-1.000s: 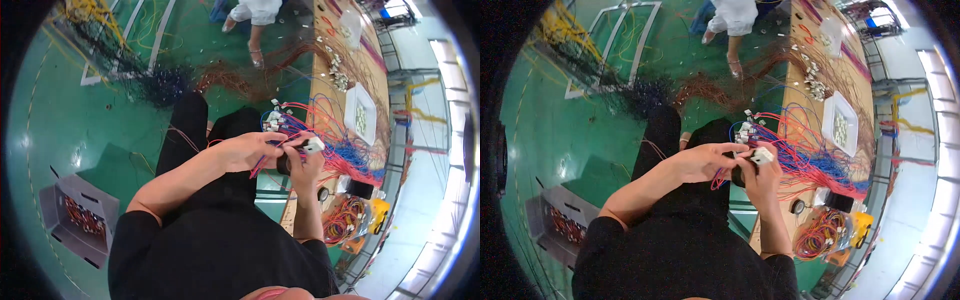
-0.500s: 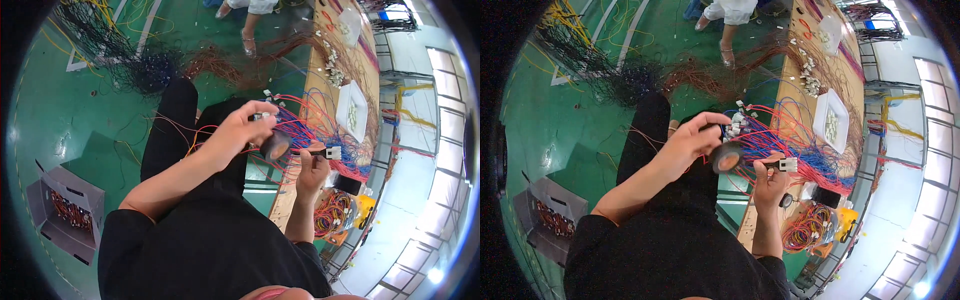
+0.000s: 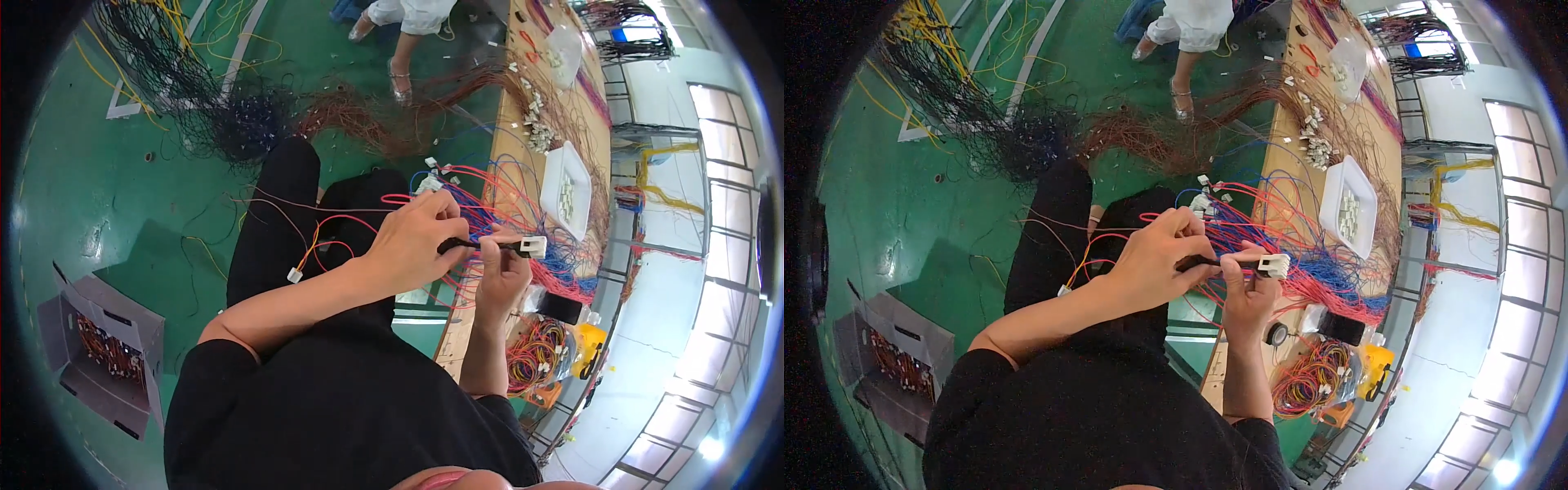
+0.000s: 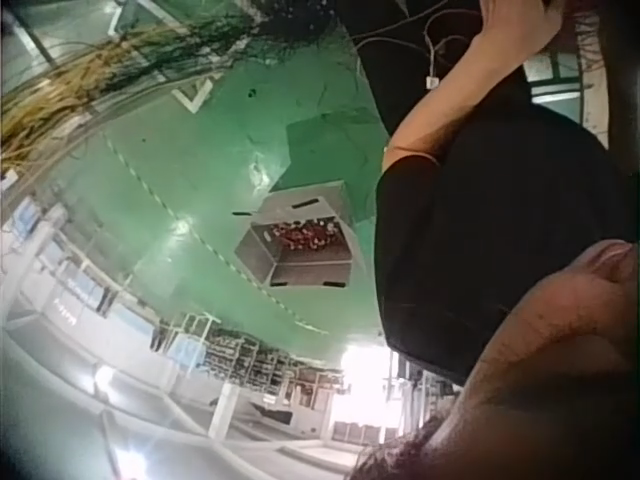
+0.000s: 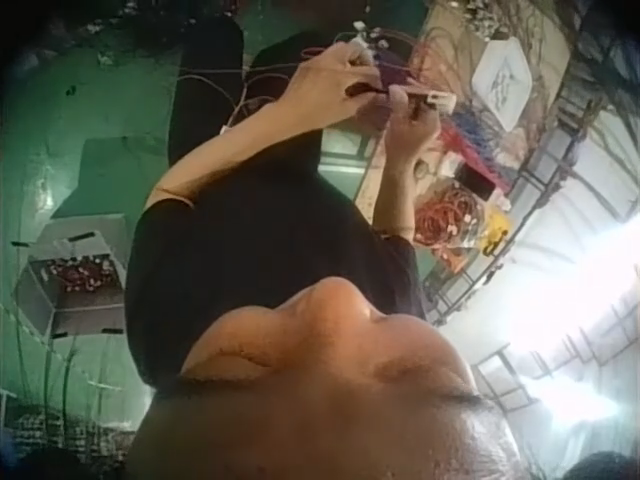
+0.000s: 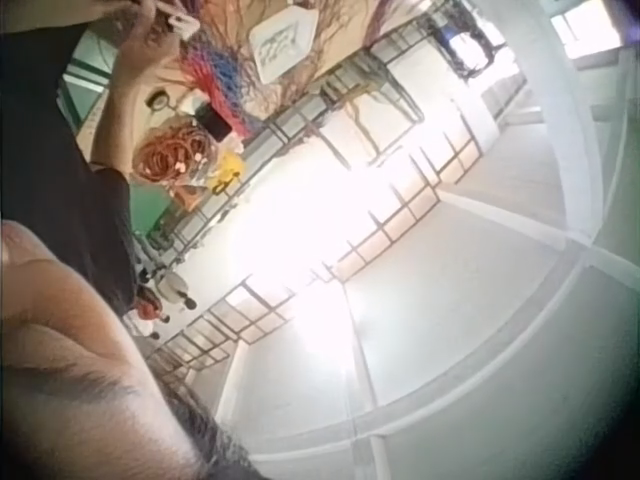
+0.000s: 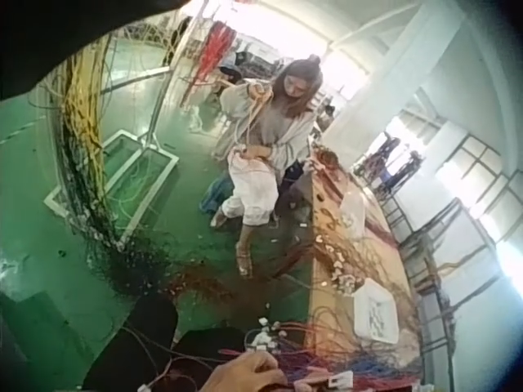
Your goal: The recorder is assembling electrical connectors and taping wire bundles for a wiring harness in a factory environment.
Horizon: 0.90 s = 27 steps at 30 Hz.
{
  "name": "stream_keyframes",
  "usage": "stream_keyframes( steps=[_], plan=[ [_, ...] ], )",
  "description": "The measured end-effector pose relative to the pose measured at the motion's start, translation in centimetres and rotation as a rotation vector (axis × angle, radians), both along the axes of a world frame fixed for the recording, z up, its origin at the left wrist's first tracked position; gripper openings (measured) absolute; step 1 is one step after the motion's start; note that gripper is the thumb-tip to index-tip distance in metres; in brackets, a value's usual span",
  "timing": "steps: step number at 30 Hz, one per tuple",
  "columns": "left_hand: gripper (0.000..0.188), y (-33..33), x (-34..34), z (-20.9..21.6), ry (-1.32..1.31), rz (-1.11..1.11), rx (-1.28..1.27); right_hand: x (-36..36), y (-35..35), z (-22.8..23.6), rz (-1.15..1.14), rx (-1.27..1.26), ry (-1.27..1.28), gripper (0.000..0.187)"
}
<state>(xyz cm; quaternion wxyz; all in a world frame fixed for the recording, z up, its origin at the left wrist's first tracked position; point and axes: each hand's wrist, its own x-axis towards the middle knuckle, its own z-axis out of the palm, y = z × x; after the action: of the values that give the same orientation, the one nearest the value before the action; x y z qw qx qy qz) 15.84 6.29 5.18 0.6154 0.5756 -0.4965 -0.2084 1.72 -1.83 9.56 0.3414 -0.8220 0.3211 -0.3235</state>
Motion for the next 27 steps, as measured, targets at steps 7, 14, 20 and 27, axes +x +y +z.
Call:
stream_keyframes(
  steps=[7, 14, 20, 27],
  plan=[
    [0.02, 0.0, 0.5, -0.6, -0.266, 0.136, -0.132, -0.3, -0.1, 0.8, 0.023, -0.031, 0.273, 0.01],
    [0.025, -1.7, 0.7, -1.6, -0.087, -0.082, -0.216, -1.9, -1.0, 1.8, 0.084, 0.211, -0.031, 0.006],
    [0.025, -0.2, -1.8, 0.6, 0.25, -0.301, 0.155, -2.5, -0.7, 1.5, -0.016, 0.177, -0.113, 0.007],
    [0.021, -0.1, -3.2, 0.3, -0.059, -0.155, -0.023, -3.4, -0.3, 0.8, -0.012, 0.252, -0.136, 0.014]
  ],
)
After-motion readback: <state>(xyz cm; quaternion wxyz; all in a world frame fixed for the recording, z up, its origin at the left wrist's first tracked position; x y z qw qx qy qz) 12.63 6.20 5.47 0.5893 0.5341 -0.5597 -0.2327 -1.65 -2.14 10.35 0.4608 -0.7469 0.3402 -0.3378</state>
